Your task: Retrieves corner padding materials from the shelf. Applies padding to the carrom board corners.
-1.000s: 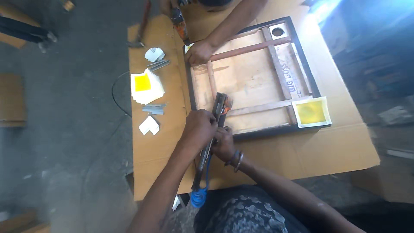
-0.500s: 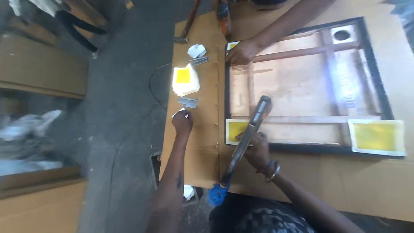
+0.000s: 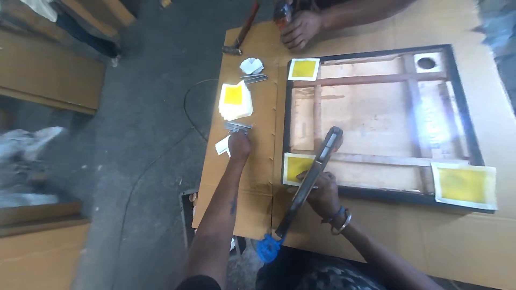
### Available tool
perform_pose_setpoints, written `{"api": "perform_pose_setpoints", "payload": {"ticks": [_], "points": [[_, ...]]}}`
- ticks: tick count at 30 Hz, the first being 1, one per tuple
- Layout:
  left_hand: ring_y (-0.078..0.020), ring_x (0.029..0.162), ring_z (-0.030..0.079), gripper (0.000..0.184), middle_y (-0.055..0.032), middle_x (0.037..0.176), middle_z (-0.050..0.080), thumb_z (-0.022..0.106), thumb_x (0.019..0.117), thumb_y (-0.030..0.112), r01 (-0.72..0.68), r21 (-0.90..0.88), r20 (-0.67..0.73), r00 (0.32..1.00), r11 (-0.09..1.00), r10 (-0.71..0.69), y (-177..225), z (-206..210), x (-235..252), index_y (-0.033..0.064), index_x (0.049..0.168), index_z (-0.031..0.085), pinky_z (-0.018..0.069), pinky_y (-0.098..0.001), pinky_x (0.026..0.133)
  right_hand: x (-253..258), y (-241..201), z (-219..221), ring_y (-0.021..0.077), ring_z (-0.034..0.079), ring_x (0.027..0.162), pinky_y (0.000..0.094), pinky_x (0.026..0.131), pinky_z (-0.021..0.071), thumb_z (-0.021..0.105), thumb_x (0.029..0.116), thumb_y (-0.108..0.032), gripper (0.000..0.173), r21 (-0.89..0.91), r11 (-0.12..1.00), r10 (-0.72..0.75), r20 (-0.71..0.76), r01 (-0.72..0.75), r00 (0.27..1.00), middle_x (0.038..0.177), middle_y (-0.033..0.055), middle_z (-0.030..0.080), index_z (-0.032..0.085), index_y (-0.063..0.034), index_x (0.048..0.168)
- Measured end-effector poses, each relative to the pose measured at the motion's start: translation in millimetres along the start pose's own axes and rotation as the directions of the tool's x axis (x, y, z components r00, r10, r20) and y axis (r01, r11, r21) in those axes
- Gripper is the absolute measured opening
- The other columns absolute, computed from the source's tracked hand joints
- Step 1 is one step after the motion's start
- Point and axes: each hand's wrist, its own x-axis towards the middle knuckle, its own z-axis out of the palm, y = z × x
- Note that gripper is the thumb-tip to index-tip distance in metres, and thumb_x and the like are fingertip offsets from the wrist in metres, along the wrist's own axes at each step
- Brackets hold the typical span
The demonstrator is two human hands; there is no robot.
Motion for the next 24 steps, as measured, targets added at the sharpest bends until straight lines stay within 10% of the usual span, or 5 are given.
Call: {"api": "perform_pose_setpoints", "payload": {"ticks": [6,10,19,24], "points": [[-0.0427,0.12,0.061,0.035,-0.0253,0.122,0.066,0.065,0.0979,0.025,-0.039,-0.014,-0.185,0.982,0.999,0.036,-8,14,-8,0.0014,0.124,0.068,0.0499,-0.0593,0.099,1,2,2,0.0163,0.07,0.086,0.055,0.088,0.0466,0.074,0.0758,-0.024,0.017,-0.015,1.0,-0.017,-0.03,0.016,0.999,0.092,-0.0008,0.077,0.08,-0.0165,0.09],[-0.0448,0.133,0.051,0.05,-0.0243,0.134,0.061,0.075,0.0924,0.034,0.069,-0.077,-0.054,0.996,0.995,-0.073,-10,-5,11,0.0058,0.132,0.064,0.0422,-0.0673,0.103,-1,1,1,0.0179,0.07,0.087,0.0567,0.088,0.046,0.074,0.0759,-0.021,0.017,-0.015,1.0,-0.026,-0.03,0.026,0.999,0.093,0.0005,0.076,0.08,-0.0147,0.09],[-0.0419,0.108,0.069,0.03,-0.0235,0.108,0.072,0.052,0.1044,0.019,-0.216,-0.044,-0.149,0.967,0.975,0.207,-39,-11,-26,-0.0015,0.117,0.07,0.0519,-0.0614,0.096,-2,2,-1,0.0188,0.069,0.087,0.0569,0.088,0.0445,0.074,0.0758,-0.024,0.019,0.004,1.0,-0.02,-0.006,0.02,1.0,0.092,0.0011,0.076,0.08,-0.0141,0.091],[-0.0256,0.074,0.07,0.021,-0.0157,0.089,0.072,0.058,0.1004,0.005,-0.085,-0.586,-0.307,0.944,0.805,-0.123,-57,33,-90,-0.0008,0.116,0.071,0.0588,-0.0469,0.072,-2,2,-1,0.021,0.069,0.09,0.06,0.091,0.0433,0.078,0.0737,-0.021,0.02,0.032,0.999,0.003,0.016,-0.003,1.0,0.095,0.0019,0.076,0.08,-0.0138,0.092]]}}
